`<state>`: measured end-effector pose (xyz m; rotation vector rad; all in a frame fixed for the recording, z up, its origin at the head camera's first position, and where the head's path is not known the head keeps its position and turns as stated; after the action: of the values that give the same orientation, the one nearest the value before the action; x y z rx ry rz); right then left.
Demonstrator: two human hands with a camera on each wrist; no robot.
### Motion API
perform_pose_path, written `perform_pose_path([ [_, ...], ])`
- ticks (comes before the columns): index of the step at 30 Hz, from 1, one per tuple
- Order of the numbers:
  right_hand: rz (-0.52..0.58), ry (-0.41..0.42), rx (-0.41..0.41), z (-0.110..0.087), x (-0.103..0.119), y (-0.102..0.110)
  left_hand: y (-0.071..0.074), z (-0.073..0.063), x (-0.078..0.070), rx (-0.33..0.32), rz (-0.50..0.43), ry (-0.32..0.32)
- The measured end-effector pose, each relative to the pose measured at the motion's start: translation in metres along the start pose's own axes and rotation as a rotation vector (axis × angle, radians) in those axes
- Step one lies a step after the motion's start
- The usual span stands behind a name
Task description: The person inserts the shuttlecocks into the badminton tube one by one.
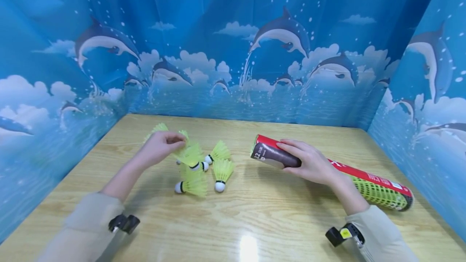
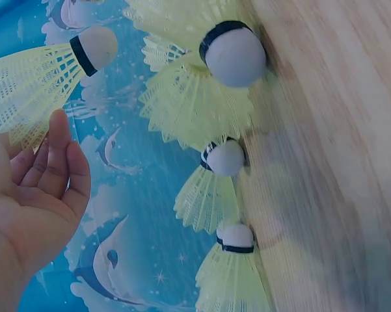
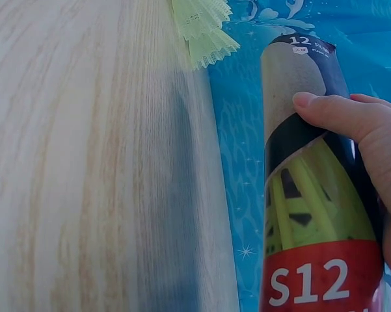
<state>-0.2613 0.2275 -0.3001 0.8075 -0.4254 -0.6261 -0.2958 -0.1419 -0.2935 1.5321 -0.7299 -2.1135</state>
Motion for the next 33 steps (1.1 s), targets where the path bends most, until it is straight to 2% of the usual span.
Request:
perform_pose_path([
  [9, 0.001, -0.013, 0.008, -0.001, -0.001, 0.000, -0.015, 0.010, -0.010, -0.013, -0.095, 0.042],
  [21, 0.005, -0.009, 0.007, 0.001, 0.002, 0.004, -0.039, 0.025, -0.028, -0.036, -0.144, 0.041],
  [33, 0.002, -0.011, 0.003, 0.001, 0.002, 0.007, -0.068, 0.036, -0.048, -0.013, -0.223, 0.025],
])
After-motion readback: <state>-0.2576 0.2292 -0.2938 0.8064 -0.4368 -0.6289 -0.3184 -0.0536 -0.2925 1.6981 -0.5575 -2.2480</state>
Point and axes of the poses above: each hand's wrist, its own z-axis towards the middle knuckle, its own y-axis out of the back of the hand, x = y × z, the point moved 6 cm from there along z, towards the middle knuckle, and after that the axes turned 11 degrees about -x, right-handed, at the moved point
